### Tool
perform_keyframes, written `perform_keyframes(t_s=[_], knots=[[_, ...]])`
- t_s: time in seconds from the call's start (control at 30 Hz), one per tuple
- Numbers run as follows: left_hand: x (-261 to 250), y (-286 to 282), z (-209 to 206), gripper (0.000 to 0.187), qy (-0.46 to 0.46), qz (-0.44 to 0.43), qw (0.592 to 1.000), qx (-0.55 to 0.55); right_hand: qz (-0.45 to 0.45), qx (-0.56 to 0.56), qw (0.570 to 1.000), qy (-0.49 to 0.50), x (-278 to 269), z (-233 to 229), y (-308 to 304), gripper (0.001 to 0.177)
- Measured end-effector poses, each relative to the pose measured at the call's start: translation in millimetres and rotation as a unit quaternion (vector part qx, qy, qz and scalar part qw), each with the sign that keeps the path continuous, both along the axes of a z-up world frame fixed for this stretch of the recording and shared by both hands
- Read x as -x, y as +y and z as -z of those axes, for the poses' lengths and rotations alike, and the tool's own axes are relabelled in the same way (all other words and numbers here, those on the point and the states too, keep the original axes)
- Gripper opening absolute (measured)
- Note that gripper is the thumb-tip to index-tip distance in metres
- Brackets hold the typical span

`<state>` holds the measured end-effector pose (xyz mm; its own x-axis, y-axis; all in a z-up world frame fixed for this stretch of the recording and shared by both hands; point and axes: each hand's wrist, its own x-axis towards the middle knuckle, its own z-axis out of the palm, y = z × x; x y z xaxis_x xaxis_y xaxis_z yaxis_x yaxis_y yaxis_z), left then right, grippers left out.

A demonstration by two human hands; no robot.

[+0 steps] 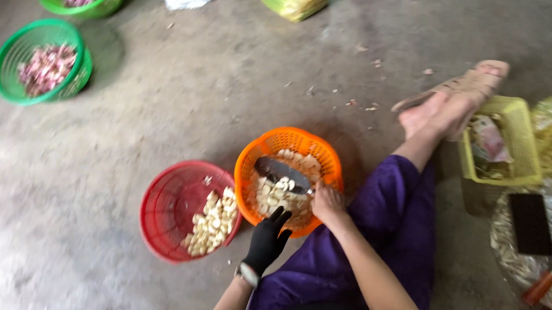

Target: Slicing garlic cloves into a basket using a knife while sitting on the floor

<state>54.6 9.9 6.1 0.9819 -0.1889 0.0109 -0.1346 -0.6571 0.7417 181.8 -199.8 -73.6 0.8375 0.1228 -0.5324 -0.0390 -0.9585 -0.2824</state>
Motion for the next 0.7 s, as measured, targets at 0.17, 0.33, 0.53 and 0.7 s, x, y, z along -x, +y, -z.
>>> perform_keyframes(t_s=[0.17,0.33,0.53,0.7], knots=[[-9.5,18.1,12.9,0.044,0.056,-0.090,0.994,-0.006,-0.025,-0.004,0.999,-0.029,14.6,-104.0,4.1,0.043],[-22.5,121.5,74.0,0.027,-0.096,-0.303,0.931,-0.178,-0.010,-0.031,0.999,-0.038,18.3,-159.7,-28.3,0.051],[-60.5,203.2,154.2,0.021,0.032,-0.414,0.894,-0.166,0.041,-0.169,0.977,-0.125,28.6,-178.8,-31.8,0.047],[-89.2,194.1,144.7,0.016,0.107,-0.357,0.882,-0.289,0.027,-0.248,0.948,-0.197,31.3,-149.9,-6.2,0.039]])
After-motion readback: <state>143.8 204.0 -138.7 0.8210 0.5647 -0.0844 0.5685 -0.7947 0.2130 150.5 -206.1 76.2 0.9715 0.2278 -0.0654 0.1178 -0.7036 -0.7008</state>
